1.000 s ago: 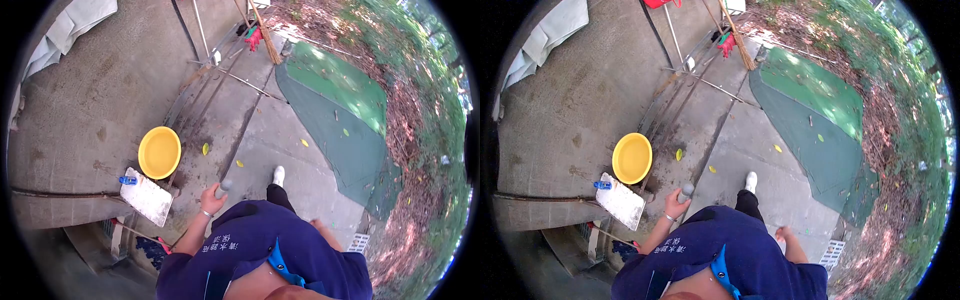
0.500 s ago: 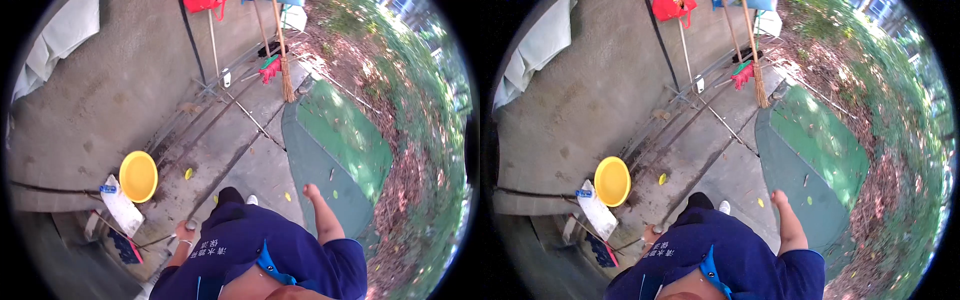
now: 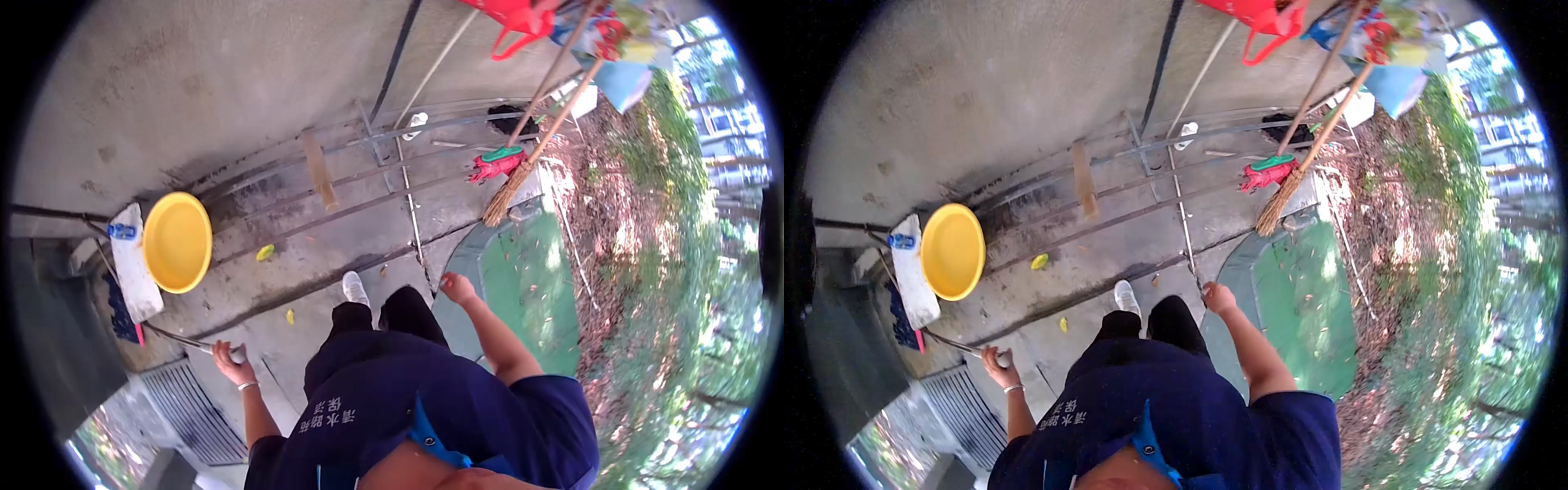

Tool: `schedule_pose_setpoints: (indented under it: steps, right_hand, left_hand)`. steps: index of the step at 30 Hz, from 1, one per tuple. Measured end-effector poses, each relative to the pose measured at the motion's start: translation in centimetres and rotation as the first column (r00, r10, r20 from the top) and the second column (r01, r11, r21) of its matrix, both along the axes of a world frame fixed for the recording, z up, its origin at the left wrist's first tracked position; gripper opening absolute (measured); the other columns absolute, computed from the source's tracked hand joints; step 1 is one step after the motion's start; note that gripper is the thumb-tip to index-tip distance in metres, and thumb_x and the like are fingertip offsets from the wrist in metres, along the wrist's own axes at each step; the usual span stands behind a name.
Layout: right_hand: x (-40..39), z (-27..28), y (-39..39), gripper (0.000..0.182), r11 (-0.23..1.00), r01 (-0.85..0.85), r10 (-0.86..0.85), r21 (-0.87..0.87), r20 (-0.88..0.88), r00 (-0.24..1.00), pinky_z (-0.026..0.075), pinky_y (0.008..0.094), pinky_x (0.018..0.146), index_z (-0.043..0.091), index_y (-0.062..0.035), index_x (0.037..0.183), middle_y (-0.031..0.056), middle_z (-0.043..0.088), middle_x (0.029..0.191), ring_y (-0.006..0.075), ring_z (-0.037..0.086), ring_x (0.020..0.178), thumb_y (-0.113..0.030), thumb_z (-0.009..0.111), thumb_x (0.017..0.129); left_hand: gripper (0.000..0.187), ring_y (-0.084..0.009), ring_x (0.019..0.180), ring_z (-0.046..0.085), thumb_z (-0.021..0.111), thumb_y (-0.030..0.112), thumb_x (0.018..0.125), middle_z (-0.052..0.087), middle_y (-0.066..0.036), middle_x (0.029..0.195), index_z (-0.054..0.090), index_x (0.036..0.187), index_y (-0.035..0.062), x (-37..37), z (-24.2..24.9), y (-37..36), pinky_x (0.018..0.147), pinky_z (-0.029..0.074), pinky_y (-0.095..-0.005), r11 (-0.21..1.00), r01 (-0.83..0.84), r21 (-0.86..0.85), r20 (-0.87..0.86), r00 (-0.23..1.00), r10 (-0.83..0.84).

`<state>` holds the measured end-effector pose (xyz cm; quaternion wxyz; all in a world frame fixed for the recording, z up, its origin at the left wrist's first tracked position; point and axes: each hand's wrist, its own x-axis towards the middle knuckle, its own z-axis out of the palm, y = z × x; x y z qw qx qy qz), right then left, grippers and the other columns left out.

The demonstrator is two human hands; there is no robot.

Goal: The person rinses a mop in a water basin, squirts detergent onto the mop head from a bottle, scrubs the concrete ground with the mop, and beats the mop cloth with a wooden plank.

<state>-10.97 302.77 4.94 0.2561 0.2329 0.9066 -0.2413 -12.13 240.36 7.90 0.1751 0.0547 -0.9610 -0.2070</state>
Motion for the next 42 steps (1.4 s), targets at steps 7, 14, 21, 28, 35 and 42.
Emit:
schedule_pose_setpoints:
  steps: [7, 14, 21, 28, 35, 42]
  right_hand:
    - [-23.1, -4.8, 11.4, 0.035, 0.994, -0.065, 0.019, -0.087, -0.454, 0.891, 0.05, 0.0375, 0.06, 0.058, -0.0069, 0.101, 0.0101, 0.062, 0.07, 0.0284, 0.061, 0.066, -0.024, 0.069, 0.073]
    - [-50.9, -19.8, 23.0, 0.042, 0.923, -0.171, 0.317, 0.344, -0.432, 0.844, 0.049, 0.0412, 0.077, 0.057, -0.0052, 0.106, 0.0164, 0.06, 0.1, 0.0321, 0.059, 0.092, -0.027, 0.068, 0.071]
    - [-63.4, -29.3, 26.2, 0.065, 0.866, -0.292, 0.36, 0.405, -0.1, 0.928, 0.044, 0.0409, 0.092, 0.047, -0.003, 0.124, 0.0221, 0.052, 0.118, 0.0357, 0.051, 0.109, -0.025, 0.07, 0.067]
    - [-68.4, -40.3, 29.9, 0.074, 0.826, -0.426, 0.418, 0.369, 0.106, 0.902, 0.043, 0.0417, 0.095, 0.043, -0.006, 0.129, 0.0238, 0.056, 0.115, 0.0371, 0.052, 0.11, -0.025, 0.072, 0.063]
    - [-67.9, -42.9, 27.6, 0.052, 0.74, -0.604, 0.575, 0.298, 0.188, 0.797, 0.047, 0.041, 0.089, 0.053, -0.0048, 0.114, 0.0219, 0.058, 0.111, 0.0372, 0.056, 0.105, -0.022, 0.066, 0.068]
    - [-64.6, -29.4, 23.4, 0.034, 0.946, -0.31, 0.324, 0.099, -0.378, 0.867, 0.049, 0.0372, 0.071, 0.059, -0.0039, 0.101, 0.0141, 0.065, 0.086, 0.0279, 0.063, 0.078, -0.021, 0.062, 0.072]
  left_hand:
    - [0.048, -0.0301, 0.12, 0.047, 0.069, -0.004, 0.071, 0.048, -0.016, 0.132, 0.056, 0.116, 0.0043, -0.2, -0.8, 2.0, 0.098, 0.04, -0.0377, 0.929, -0.363, 0.071, -0.011, 0.931, 0.365]
    - [0.055, -0.0262, 0.121, 0.044, 0.066, -0.011, 0.069, 0.048, -0.012, 0.13, 0.055, 0.121, 0.0045, -1.8, -7.5, 5.1, 0.099, 0.042, -0.0345, 0.786, -0.609, 0.111, 0.219, 0.786, 0.578]
    - [0.061, -0.0183, 0.108, 0.049, 0.054, -0.016, 0.075, 0.044, -0.008, 0.134, 0.045, 0.132, 0.0031, -3.3, -13.1, 6.9, 0.091, 0.048, -0.0313, 0.264, -0.728, 0.632, 0.394, 0.596, 0.7]
    - [0.056, -0.0187, 0.102, 0.053, 0.051, -0.012, 0.08, 0.043, -0.007, 0.135, 0.044, 0.133, 0.0039, -4.6, -15.7, 8.5, 0.084, 0.051, -0.0292, 0.461, -0.764, 0.45, 0.373, 0.63, 0.681]
    - [0.06, -0.0157, 0.092, 0.058, 0.051, -0.016, 0.078, 0.046, -0.005, 0.133, 0.045, 0.133, 0.0055, -7.6, -16.6, 10.7, 0.074, 0.053, -0.0234, 0.432, -0.808, 0.401, 0.37, 0.574, 0.731]
    - [0.058, -0.0111, 0.093, 0.054, 0.056, -0.014, 0.078, 0.048, -0.002, 0.132, 0.048, 0.131, 0.0087, -6.8, -14.8, 9.4, 0.067, 0.051, -0.0201, 0.479, -0.812, 0.332, 0.369, 0.58, 0.726]
